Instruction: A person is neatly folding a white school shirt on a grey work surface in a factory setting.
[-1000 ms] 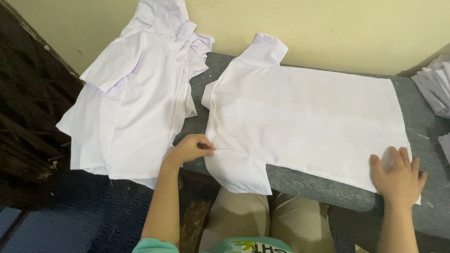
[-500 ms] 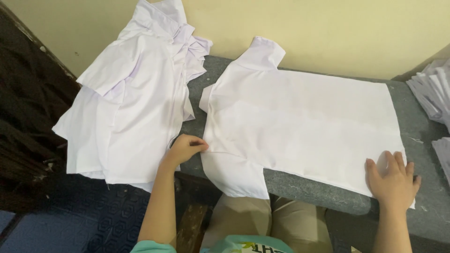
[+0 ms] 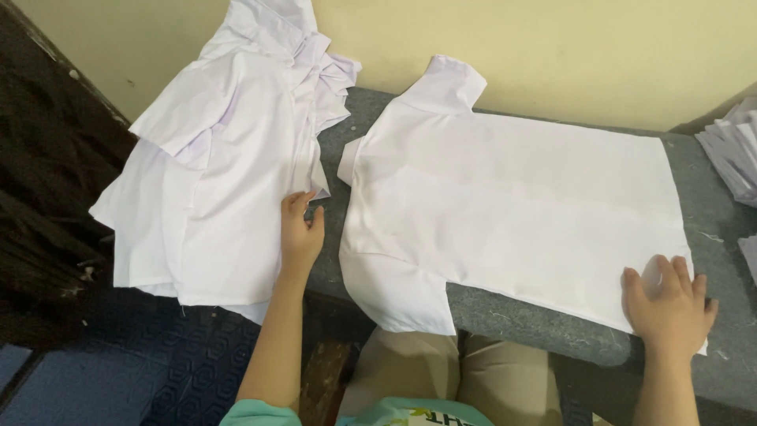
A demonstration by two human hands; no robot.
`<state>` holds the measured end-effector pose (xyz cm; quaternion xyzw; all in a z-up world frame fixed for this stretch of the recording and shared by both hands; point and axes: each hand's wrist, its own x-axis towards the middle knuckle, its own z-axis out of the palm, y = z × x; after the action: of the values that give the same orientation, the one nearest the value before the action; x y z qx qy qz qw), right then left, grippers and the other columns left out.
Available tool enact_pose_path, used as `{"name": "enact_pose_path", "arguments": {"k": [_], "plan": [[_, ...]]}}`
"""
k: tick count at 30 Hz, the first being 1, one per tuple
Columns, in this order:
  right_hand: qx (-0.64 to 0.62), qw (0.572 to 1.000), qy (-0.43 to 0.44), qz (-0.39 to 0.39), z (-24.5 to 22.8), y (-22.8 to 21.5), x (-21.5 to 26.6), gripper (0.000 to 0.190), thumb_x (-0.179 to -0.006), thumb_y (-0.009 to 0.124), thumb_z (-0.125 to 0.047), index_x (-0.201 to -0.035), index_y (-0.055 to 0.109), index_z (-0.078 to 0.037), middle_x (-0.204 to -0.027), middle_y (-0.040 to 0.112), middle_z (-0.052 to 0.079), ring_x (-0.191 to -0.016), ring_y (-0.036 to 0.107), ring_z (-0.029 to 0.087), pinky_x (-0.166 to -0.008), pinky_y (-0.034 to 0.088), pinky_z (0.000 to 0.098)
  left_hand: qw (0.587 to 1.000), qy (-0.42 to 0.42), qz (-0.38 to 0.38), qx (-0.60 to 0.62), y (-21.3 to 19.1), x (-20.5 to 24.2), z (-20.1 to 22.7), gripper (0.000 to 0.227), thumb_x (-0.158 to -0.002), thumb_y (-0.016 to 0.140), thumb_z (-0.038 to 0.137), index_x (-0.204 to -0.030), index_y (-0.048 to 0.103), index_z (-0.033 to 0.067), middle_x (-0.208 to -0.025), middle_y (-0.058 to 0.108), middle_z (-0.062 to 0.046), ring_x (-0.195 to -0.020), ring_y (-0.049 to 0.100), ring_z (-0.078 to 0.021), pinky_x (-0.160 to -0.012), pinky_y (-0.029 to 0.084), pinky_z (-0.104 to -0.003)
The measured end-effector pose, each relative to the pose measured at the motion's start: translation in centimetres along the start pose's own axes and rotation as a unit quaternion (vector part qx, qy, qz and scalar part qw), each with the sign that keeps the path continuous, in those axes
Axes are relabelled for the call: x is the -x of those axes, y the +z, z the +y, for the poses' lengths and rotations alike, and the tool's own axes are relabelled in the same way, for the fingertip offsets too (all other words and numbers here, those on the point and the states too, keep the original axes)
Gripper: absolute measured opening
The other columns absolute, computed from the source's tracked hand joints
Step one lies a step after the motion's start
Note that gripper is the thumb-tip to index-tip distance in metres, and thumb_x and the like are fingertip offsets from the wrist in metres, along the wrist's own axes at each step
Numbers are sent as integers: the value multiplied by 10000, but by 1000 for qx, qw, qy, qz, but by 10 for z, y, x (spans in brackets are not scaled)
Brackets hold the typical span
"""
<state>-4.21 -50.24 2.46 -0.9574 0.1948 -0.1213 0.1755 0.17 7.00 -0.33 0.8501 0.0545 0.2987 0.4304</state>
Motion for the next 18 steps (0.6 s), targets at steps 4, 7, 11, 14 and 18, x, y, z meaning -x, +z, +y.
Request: {"name": "enact_pose_path", "arguments": {"k": [4, 7, 11, 14, 18], "plan": [[-7, 1000, -14, 13, 2, 3, 0, 682, -967, 428, -553, -1477, 568, -122, -1668, 406, 124, -1542, 238, 435, -1183, 107, 646, 977, -162, -122, -62, -14, 1, 43, 298, -1014, 553, 355, -1110, 712, 122, -965, 727, -25, -850, 679, -195, -781, 534, -350], [-5, 1000, -2, 4, 0, 0, 0, 657, -959, 437, -531, -1458, 574, -126, -1673, 398, 114, -1543, 239, 440, -1184, 110, 659, 936, -224, -222, -156, -12, 7, 58, 504, -949, 539, 543, -1244, 666, 155, -1092, 737, 7, -1056, 686, -211, -888, 510, -398], [-3, 1000, 6, -6, 4, 2, -2, 729, -967, 406, -575, -1533, 507, -126, -1679, 368, 111, -1561, 198, 411, -1206, 97, 633, 910, -212, -281, -221, -2, 8, 58, 506, -929, 600, 575, -1233, 617, 171, -948, 686, 1, -891, 681, -216, -765, 511, -380], [-9, 1000, 17, -11, -4, -5, 0, 722, -963, 410, -567, -1532, 503, -132, -1682, 360, 94, -1566, 195, 393, -1217, 91, 621, 901, -205, -301, -237, 1, 9, 52, 417, -951, 605, 562, -1004, 670, 153, -899, 690, -9, -847, 675, -219, -731, 496, -365], [-8, 997, 63, -52, -21, -18, 3, 720, -933, 384, -549, -1558, 442, -195, -1701, 301, 32, -1590, 150, 341, -1252, 68, 569, 915, -210, -300, -171, -5, 7, 55, 427, -1034, 532, 459, -769, 564, 125, -683, 525, -21, -651, 553, -194, -653, 388, -358]]}}
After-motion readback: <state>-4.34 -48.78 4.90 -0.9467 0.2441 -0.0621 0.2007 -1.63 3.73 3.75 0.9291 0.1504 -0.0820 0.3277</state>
